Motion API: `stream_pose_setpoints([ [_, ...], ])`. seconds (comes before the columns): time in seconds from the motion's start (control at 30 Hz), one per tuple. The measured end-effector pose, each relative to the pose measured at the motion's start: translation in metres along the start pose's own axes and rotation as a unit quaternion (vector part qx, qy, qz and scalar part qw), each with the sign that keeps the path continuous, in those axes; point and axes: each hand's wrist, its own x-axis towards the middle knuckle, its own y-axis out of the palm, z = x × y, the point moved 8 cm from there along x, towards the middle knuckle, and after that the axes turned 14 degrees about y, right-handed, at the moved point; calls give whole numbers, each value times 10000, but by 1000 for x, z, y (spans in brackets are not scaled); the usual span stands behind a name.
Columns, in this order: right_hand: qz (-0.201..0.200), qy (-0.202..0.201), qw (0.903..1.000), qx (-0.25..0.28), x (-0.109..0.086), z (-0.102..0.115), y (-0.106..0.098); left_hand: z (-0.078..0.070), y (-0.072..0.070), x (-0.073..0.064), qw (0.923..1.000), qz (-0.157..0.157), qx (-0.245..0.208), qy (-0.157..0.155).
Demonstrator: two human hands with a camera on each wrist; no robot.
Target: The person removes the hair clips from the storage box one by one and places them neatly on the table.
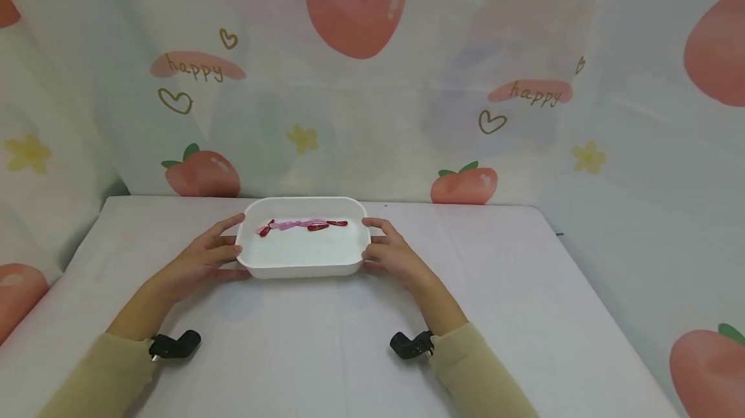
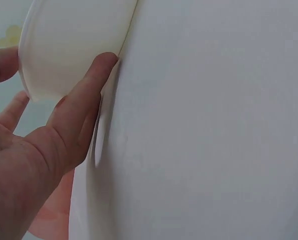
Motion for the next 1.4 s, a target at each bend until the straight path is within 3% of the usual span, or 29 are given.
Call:
stream_pose_setpoints([
  [0.23, -239, -55, 9996, -116, -6, -2, -16, 3, 13, 10, 9999, -107, -89, -25],
  [0.47, -158, -128, 9971, -730, -10, -3, -23, 4, 29, 6, 9997, -178, -114, -106],
  [0.77, -84, 163, 9877, -1555, -23, -4, -38, 4, 48, 4, 9999, -44, 56, -151],
  [1.4, 675, 369, 9832, -1654, -36, -8, -69, 6, 71, 5, 9995, -28, 90, -289],
])
